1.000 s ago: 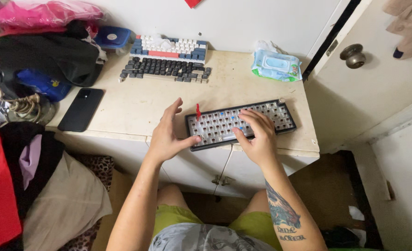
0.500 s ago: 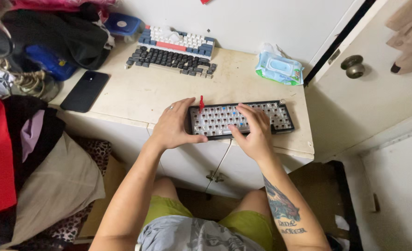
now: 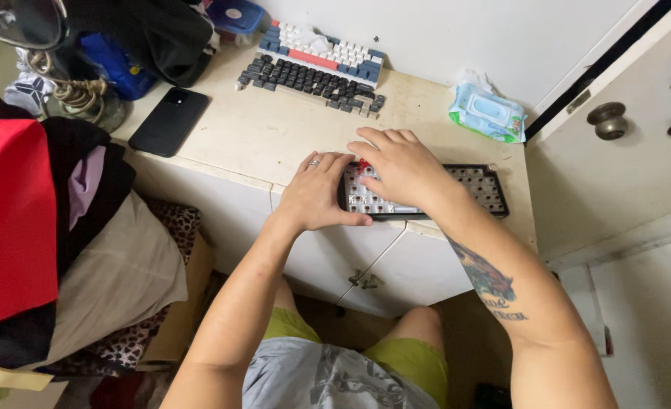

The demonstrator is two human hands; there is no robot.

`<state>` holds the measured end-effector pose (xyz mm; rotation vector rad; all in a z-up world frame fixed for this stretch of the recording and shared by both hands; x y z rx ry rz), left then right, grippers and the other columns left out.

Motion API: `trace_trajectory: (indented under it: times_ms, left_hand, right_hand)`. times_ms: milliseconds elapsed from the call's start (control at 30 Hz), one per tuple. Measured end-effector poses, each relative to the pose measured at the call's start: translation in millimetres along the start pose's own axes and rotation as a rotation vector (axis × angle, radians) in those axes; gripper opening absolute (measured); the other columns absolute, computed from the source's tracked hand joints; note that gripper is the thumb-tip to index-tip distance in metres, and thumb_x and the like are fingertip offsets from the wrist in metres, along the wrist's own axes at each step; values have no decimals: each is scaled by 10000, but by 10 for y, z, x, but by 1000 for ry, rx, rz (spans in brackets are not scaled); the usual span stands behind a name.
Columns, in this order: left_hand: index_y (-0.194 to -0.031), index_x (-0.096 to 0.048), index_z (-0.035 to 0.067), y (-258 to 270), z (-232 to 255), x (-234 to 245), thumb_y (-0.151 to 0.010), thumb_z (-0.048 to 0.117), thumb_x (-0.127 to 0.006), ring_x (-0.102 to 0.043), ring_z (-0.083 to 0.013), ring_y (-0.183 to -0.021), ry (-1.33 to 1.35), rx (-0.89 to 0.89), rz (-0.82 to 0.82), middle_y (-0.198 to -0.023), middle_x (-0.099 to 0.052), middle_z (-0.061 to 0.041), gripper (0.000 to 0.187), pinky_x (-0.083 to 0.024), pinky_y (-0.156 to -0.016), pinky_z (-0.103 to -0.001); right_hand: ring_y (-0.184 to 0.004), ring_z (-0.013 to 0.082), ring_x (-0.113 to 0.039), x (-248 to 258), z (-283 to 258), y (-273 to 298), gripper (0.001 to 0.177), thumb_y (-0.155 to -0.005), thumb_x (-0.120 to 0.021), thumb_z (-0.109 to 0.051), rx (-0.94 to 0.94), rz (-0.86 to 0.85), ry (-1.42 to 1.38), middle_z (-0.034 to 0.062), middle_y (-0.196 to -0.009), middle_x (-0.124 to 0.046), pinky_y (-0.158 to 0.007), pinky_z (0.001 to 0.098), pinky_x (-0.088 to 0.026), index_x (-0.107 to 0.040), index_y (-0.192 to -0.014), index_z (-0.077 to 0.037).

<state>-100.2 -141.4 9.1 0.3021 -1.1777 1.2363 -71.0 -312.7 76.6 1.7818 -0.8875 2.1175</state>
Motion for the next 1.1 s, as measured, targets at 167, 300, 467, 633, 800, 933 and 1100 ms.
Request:
trace_trajectory:
  times_ms: [167,300,467,633,800,933,1100]
  left_hand:
    - [-1463,-449,-18,0,-19,-6,-544,801,-796,-502,-369,-1341,8,-10,-1,-1401,-550,-226,1278,-253,-1212,-515]
    - [-1466,-441,-23,-4,-32,-3,-539,807,-801,-500,-382,-1333,0,-22,6,-1393,-542,-246,1295,-256,-1198,-516]
    - [-1463,-445,-9,-17,-43,5,-536,802,-804,-481,-413,-1332,3,7,-36,-1387,-550,-231,1283,-266,-1191,-509]
    - [-1456,-449,-11,-12,-43,20,-540,808,-786,-487,-396,-1334,29,18,-63,-1378,-556,-215,1274,-258,-1200,-511]
    - [-1441,-446,-40,-9,-61,13,-543,840,-765,-492,-379,-1334,31,-7,-37,-1375,-551,-224,1296,-250,-1207,-512]
    - [-1443,-440,-47,-10,-82,0,-547,850,-760,-480,-388,-1340,25,-13,-24,-1378,-541,-236,1308,-248,-1201,-517]
    - [-1437,-438,-49,-1,-88,-1,-542,856,-758,-471,-396,-1343,11,-19,-17,-1375,-531,-247,1312,-245,-1196,-522]
  right_hand:
    - [-1237,326,-580,-63,37,-111,485,-792,-749,-239,-31,-60,-3,127,-1338,-634,-1054,458,-421,-679,-1250,-96]
    - [-1169,317,-617,-108,52,-160,418,-800,-733,-225,-59,-146,-3,108,-1238,-673,-994,464,-459,-692,-1195,-96]
    - [-972,335,-691,-113,74,-266,251,-824,-691,-222,-71,-228,102,119,-1025,-717,-863,461,-545,-738,-1041,-106]
    - [-855,351,-703,-39,31,-351,219,-799,-692,-241,-72,-316,114,126,-935,-720,-750,484,-564,-746,-955,-98]
    - [-854,352,-703,-2,-22,-416,219,-819,-691,-264,-96,-364,127,127,-927,-722,-751,483,-567,-743,-933,-84]
    - [-864,354,-704,-36,-29,-452,209,-814,-689,-246,-105,-398,177,133,-936,-719,-765,479,-570,-753,-922,-80]
    - [-874,356,-707,-4,-11,-488,252,-765,-721,-252,-113,-429,168,131,-951,-720,-777,479,-569,-761,-936,-70]
Point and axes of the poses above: each hand's wrist, its own y-axis away from the middle knuckle, its own x-axis out of the back of the hand, z = x × y, the point moved 3 cm from there along -y, towards the middle knuckle
